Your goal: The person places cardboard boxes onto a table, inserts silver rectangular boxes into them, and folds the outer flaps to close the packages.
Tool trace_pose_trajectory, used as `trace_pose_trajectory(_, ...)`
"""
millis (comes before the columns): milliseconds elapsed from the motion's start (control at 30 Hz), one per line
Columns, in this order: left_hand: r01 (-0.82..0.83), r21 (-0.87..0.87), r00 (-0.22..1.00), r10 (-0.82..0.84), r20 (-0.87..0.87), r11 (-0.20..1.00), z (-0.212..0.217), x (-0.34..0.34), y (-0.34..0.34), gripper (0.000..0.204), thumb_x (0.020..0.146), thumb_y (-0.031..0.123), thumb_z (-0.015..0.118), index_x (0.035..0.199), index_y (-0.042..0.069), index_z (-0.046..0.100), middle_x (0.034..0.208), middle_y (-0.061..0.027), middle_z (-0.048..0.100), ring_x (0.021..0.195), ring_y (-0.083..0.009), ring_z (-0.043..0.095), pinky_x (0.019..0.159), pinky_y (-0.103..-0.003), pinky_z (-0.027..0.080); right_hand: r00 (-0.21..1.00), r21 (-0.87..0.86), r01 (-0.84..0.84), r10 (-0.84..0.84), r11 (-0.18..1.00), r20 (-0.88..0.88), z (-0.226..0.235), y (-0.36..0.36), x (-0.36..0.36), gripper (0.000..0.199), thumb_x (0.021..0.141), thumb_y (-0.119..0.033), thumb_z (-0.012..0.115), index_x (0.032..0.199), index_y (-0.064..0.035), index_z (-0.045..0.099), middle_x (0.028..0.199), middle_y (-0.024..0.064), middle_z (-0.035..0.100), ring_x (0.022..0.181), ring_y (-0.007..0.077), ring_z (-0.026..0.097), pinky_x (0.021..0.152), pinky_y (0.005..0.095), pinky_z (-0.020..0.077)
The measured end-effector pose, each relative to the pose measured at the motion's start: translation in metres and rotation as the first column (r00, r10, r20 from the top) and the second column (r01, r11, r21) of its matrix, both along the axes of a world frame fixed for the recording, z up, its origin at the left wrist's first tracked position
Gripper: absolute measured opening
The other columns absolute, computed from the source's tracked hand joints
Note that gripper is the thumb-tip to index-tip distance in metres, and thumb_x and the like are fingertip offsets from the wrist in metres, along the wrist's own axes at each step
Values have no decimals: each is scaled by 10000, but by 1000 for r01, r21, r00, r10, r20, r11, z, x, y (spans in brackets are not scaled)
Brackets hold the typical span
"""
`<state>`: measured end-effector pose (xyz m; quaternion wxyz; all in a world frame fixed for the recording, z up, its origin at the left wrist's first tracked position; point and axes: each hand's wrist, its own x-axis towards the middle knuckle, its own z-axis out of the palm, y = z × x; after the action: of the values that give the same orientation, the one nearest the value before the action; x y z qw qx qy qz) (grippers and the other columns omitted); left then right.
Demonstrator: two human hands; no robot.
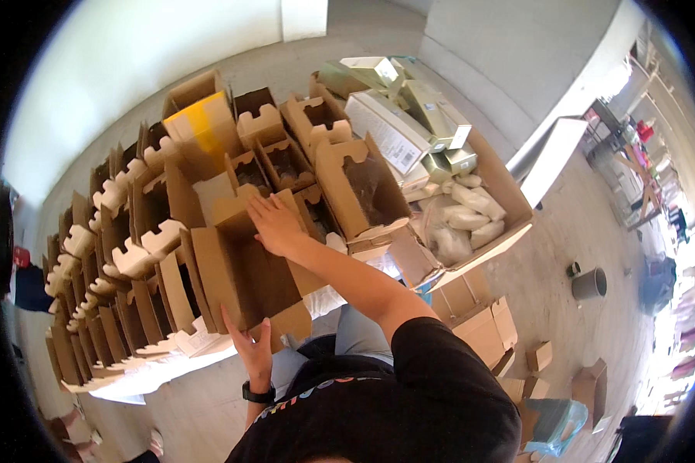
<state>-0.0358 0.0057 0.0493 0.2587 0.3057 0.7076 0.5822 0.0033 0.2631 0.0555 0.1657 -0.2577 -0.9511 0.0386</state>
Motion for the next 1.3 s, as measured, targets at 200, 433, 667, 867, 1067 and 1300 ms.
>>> trace_pose_trajectory(200, 16, 42, 999, -17, 40, 999, -2, 0, 3, 876, 820, 90, 702, 1516, 114, 171, 1547, -162, 205, 1407, -354, 221, 1075, -592, 233, 917, -100, -232, 183, 968, -354, 62, -47, 29, 603, 852, -213, 661, 1359, 9, 422, 1462, 202, 354, 1354, 331, 355, 1106, 436, 307)
trace_pose_trajectory(433, 1, 43, 1000, -2, 3, 999, -3, -1, -5, 861, 833, 94, 697, 1515, 97, 170, 1538, -177, 217, 1403, -339, 236, 1090, -562, 225, 617, 160, 142, 39, 977, -786, 156, -30, 133, 316, 820, -55, 649, 1134, -40, 612, 1190, 155, 585, 1121, 335, 568, 920, 392, 479)
trace_pose_trajectory(667, -7, -12, 1000, 7, -27, 1000, 2, 3, -1, 868, 829, 124, 711, 1512, 102, 176, 1549, -164, 213, 1410, -359, 230, 1082, -573, 244, 621, -108, 715, -697, 691, -359, 72, 99, 258, 693, 875, -373, 613, 1353, 66, 372, 1363, 266, 438, 1279, 392, 410, 1058, 445, 354)
trace_pose_trajectory(867, -6, -14, 998, 5, -68, 1000, 0, 1, -2, 874, 824, 137, 716, 1511, 99, 178, 1551, -155, 214, 1408, -367, 235, 1072, -582, 262, 603, -306, 655, -722, 691, -339, 62, 110, 252, 818, 786, -336, 718, 1388, 70, 341, 1317, 244, 486, 1221, 370, 477, 1018, 413, 401)
trace_pose_trajectory(1067, 24, 7, 999, -24, -35, 1000, 3, 0, 2, 877, 821, 126, 716, 1511, 95, 176, 1546, -166, 214, 1405, -355, 240, 1073, -581, 261, 421, -403, 581, -684, 708, -595, 82, 115, 266, 630, 716, -263, 825, 1181, 45, 532, 954, 111, 613, 870, 201, 590, 748, 306, 480)
trace_pose_trajectory(1300, 27, 65, 993, -19, -113, 998, -14, -4, -8, 836, 826, 100, 712, 1469, -45, 198, 1497, -241, 282, 1384, -327, 296, 1121, -400, 267, -6, -308, 426, -338, 851, -941, 178, 13, 230, 459, 834, -132, 732, 1202, 5, 496, 1017, 88, 615, 907, 141, 581, 708, 255, 480)
